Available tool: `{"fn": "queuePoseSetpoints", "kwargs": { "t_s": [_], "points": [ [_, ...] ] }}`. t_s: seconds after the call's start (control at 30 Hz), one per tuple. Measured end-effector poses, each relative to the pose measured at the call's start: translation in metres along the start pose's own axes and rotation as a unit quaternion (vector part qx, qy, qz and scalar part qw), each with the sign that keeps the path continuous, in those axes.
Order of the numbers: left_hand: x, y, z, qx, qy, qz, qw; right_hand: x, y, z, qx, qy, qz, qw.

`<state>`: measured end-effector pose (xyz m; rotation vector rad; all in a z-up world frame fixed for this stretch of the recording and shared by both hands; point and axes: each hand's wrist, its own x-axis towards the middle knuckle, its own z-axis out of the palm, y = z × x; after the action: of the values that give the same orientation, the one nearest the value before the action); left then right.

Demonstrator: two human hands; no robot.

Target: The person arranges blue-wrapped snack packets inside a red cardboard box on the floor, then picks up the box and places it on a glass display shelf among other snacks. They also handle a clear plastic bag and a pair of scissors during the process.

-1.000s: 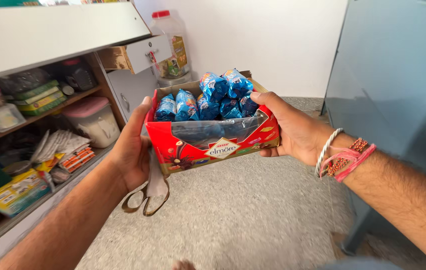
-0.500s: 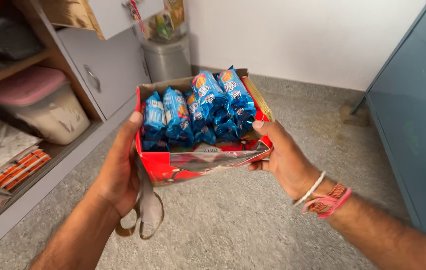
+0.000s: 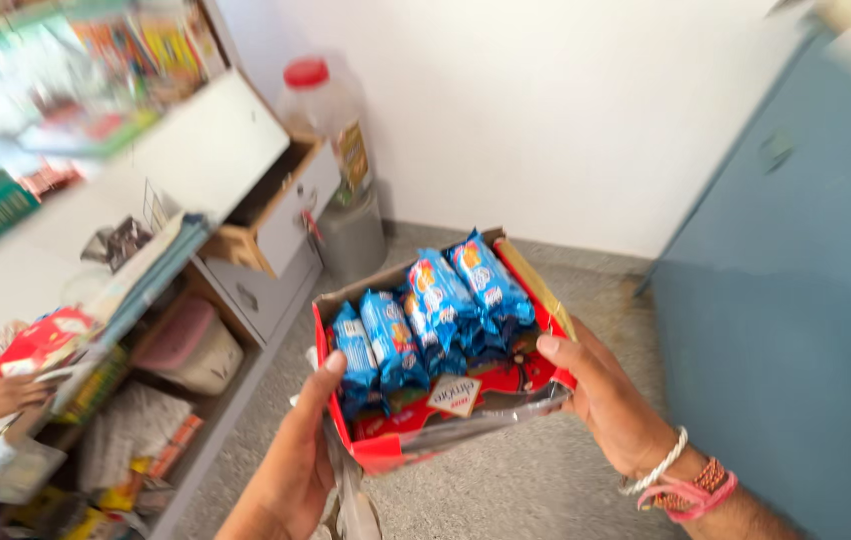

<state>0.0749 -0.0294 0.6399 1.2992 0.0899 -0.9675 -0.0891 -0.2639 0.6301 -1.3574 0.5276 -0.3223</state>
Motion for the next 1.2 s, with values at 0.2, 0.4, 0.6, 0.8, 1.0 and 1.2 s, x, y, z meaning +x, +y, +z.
{"fn": "queuePoseSetpoints", "kwargs": {
  "t_s": [0.2, 0.4, 0.6, 0.8, 1.0, 1.2],
  "points": [
    [-0.135, 0.09, 0.08, -0.045, 0.049, -0.014, 0.998, -0.092, -0.15, -0.003, 0.001, 0.054, 0.066, 0.996],
    [-0.245, 0.132, 0.117, -0.015, -0.012, -0.004, 1.0, -0.175, -0.248, -0.005, -0.028, 0.062, 0.102, 0.992],
    [-0.329, 0.143, 0.122, -0.04, -0.053, -0.012, 0.998, -0.238, -0.303, 0.009, -0.018, 0.037, 0.095, 0.995],
    [-0.395, 0.137, 0.107, -0.018, 0.013, -0.015, 1.0, -0.275, -0.317, 0.031, 0.001, -0.008, 0.087, 0.996],
    [-0.449, 0.118, 0.09, -0.039, 0.092, 0.031, 0.995, -0.305, -0.311, 0.052, -0.021, -0.045, 0.094, 0.994],
    [-0.497, 0.094, 0.086, -0.073, 0.149, 0.056, 0.985, -0.338, -0.311, 0.057, -0.04, -0.082, 0.089, 0.992]
  ]
}}
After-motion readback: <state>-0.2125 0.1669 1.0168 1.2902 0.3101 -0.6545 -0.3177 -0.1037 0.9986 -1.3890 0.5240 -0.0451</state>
